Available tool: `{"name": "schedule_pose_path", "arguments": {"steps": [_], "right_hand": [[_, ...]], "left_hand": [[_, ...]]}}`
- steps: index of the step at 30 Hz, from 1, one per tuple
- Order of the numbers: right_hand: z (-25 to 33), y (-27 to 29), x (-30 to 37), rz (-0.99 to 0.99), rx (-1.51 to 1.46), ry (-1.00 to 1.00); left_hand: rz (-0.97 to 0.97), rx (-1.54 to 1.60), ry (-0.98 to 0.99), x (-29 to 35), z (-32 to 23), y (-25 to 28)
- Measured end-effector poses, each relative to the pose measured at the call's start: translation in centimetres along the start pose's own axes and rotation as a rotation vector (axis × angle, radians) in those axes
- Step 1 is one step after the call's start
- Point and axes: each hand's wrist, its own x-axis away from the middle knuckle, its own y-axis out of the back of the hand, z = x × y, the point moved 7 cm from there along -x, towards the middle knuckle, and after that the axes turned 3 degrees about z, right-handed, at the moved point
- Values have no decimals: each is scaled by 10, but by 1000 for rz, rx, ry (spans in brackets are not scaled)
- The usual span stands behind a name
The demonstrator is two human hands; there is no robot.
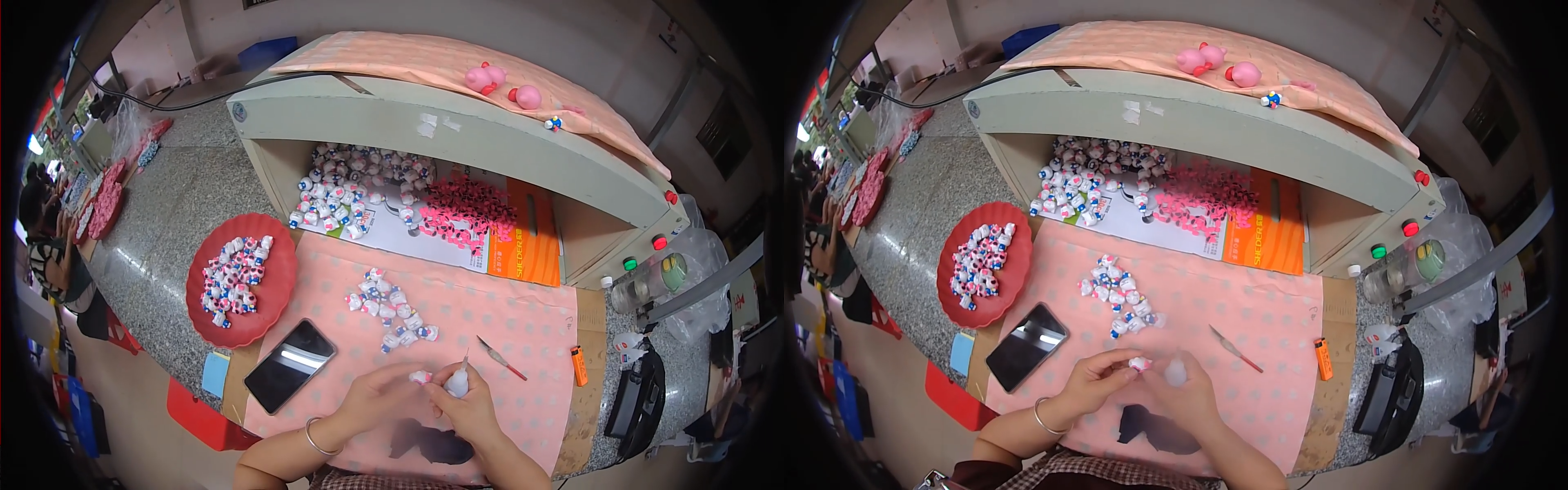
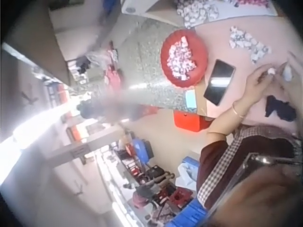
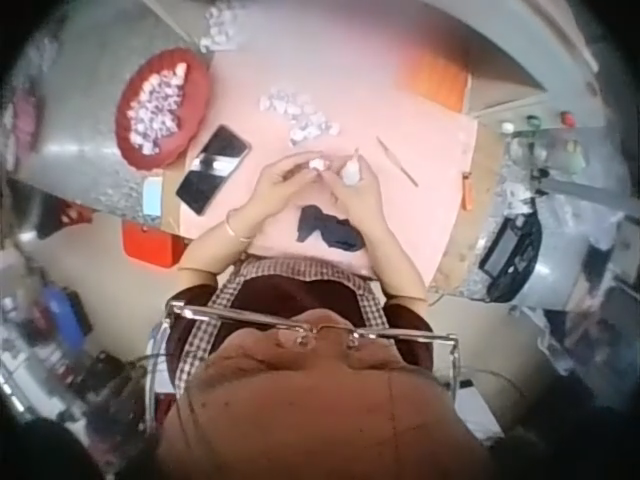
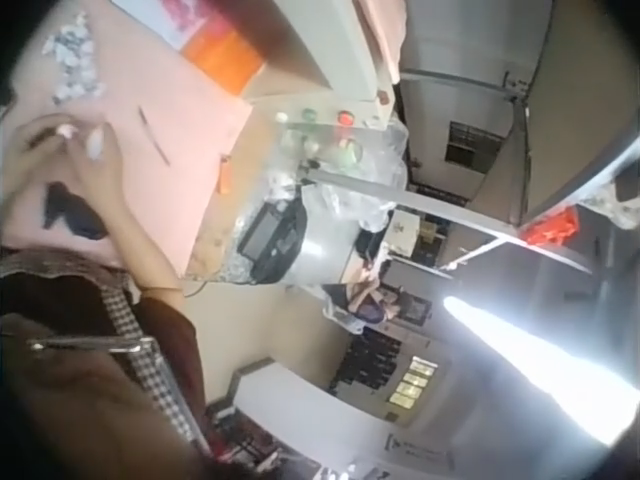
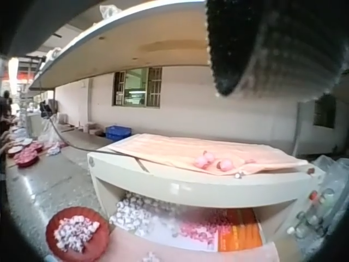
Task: Glue small plastic bows onto toy character heads at a factory workbench.
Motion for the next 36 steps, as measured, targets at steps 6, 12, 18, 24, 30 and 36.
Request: {"name": "schedule_pose_path", "arguments": {"steps": [6,12,18,24,30,36], "right_hand": [[2,-4,1,-19,9,94],[7,-4,4,-47,84,235],[5,-5,2,-69,192,282],[1,-5,-1,-58,237,241],[0,-2,-2,-39,187,216],[-4,20,-5,-93,32,159]], "left_hand": [[-15,312,116,0,5,0],[-13,343,192,2,11,0],[5,411,216,2,16,0],[18,457,244,1,16,-1],[49,806,298,1,17,-6],[-230,820,-98,-8,-18,52]]}}
